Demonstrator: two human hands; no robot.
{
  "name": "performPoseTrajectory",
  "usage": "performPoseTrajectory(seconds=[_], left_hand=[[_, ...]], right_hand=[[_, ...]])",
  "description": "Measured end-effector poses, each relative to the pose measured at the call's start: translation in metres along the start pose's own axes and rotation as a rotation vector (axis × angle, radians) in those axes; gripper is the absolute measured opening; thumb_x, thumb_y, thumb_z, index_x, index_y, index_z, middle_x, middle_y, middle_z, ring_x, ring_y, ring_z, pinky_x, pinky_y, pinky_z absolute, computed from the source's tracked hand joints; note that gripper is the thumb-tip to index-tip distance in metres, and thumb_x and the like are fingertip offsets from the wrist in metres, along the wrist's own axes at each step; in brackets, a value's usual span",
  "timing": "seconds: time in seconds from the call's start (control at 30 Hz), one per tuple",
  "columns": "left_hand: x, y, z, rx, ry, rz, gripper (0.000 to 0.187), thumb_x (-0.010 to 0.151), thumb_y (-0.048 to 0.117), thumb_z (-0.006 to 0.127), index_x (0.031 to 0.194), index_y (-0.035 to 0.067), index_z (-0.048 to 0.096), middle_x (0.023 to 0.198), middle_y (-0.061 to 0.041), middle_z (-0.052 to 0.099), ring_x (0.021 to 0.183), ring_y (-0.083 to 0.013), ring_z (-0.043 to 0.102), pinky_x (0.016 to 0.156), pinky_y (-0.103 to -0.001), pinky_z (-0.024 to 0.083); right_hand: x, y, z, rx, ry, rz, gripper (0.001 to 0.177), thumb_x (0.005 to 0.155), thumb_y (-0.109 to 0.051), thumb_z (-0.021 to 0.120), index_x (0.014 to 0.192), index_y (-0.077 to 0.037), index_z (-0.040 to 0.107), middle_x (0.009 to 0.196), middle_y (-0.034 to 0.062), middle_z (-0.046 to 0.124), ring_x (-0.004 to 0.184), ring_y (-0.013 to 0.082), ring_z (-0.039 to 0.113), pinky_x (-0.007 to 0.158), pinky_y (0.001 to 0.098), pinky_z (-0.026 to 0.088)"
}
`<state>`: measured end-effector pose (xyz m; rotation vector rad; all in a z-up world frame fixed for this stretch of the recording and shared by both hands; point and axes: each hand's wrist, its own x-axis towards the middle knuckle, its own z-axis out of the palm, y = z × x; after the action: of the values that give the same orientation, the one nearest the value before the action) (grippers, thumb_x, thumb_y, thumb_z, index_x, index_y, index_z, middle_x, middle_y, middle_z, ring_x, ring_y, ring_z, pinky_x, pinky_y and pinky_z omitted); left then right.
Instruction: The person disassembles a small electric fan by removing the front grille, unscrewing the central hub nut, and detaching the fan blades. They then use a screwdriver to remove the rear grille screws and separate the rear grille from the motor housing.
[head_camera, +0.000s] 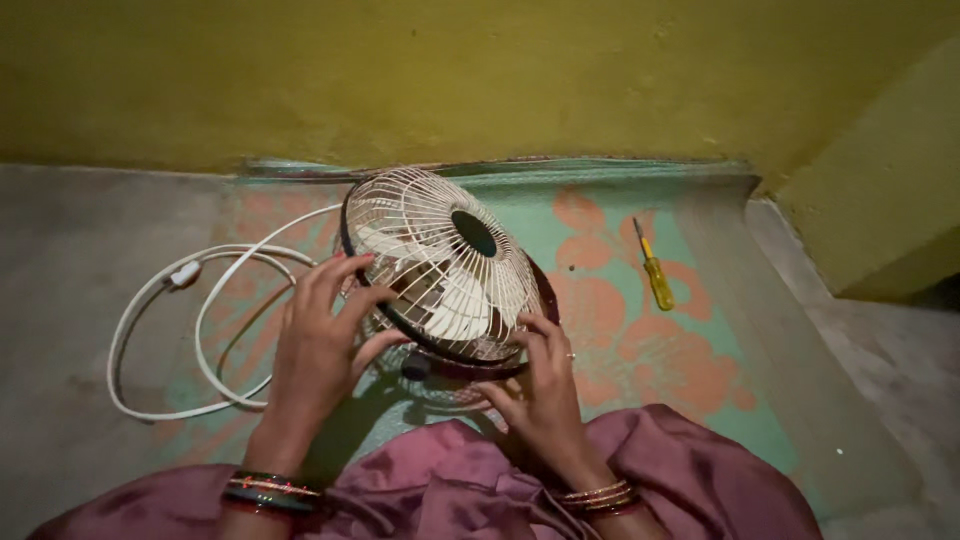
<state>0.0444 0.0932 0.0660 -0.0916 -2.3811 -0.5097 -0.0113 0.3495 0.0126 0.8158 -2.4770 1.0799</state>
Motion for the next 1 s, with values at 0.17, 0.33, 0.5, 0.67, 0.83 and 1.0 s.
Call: performPoseTrajectory(seconds=[0.17,0.33,0.5,0.67,0.83,1.0], left_hand=[[0.001,0.002,-0.001,0.009,0.049,0.060,0.049,0.066,0.038,0.085,0.106,0.015,0.069,0.134,-0.009,0.058,0.132,-0.0350,0.048,0.107,-0.054,0.040],[-0.002,0.010,-0.003,0.066,0.065,0.091,0.052,0.065,0.038,0.084,0.107,0.011,0.069,0.120,-0.004,0.062,0.121,-0.0313,0.050,0.107,-0.052,0.040],[0.002,0.007,-0.004,0.031,0.072,0.003,0.051,0.070,0.039,0.084,0.107,0.009,0.066,0.118,-0.007,0.059,0.116,-0.0332,0.050,0.102,-0.053,0.041],[0.010,0.017,0.010,-0.160,0.134,-0.008,0.064,0.082,0.038,0.079,0.132,0.005,0.056,0.138,-0.013,0.053,0.126,-0.0362,0.050,0.104,-0.054,0.043],[0.038,0.021,0.030,-0.003,-0.079,0.263,0.055,0.084,0.042,0.076,0.135,0.029,0.060,0.151,-0.007,0.050,0.144,-0.0325,0.040,0.117,-0.057,0.028],[0.078,0.033,0.045,-0.036,-0.294,0.374,0.075,0.074,0.052,0.079,0.141,0.030,0.056,0.150,-0.008,0.048,0.145,-0.0324,0.035,0.118,-0.061,0.022]], right_hand=[[-0.007,0.012,0.003,-0.096,0.079,-0.119,0.049,0.069,-0.013,0.087,0.110,-0.003,0.062,0.138,0.0175,0.054,0.125,0.0383,0.057,0.098,0.0472,0.055],[-0.001,0.012,-0.004,-0.087,0.090,-0.157,0.040,0.069,-0.014,0.083,0.105,-0.006,0.068,0.135,0.0178,0.060,0.114,0.0363,0.065,0.089,0.0426,0.058],[0.033,0.009,-0.039,-0.119,0.081,-0.317,0.037,0.069,-0.010,0.080,0.103,-0.007,0.068,0.125,0.0126,0.068,0.112,0.0311,0.067,0.088,0.0415,0.057],[0.070,0.005,-0.054,-0.147,0.140,-0.330,0.035,0.068,-0.006,0.079,0.102,-0.006,0.069,0.120,0.0098,0.069,0.115,0.0326,0.065,0.095,0.0428,0.053],[0.075,0.019,-0.054,-0.089,0.214,-0.175,0.038,0.071,-0.008,0.083,0.105,-0.005,0.068,0.120,0.0116,0.069,0.113,0.0331,0.066,0.093,0.0423,0.053],[0.061,0.045,-0.055,-0.007,0.187,0.094,0.042,0.074,-0.011,0.085,0.111,-0.006,0.065,0.113,0.0103,0.069,0.104,0.0270,0.070,0.083,0.0384,0.059]])
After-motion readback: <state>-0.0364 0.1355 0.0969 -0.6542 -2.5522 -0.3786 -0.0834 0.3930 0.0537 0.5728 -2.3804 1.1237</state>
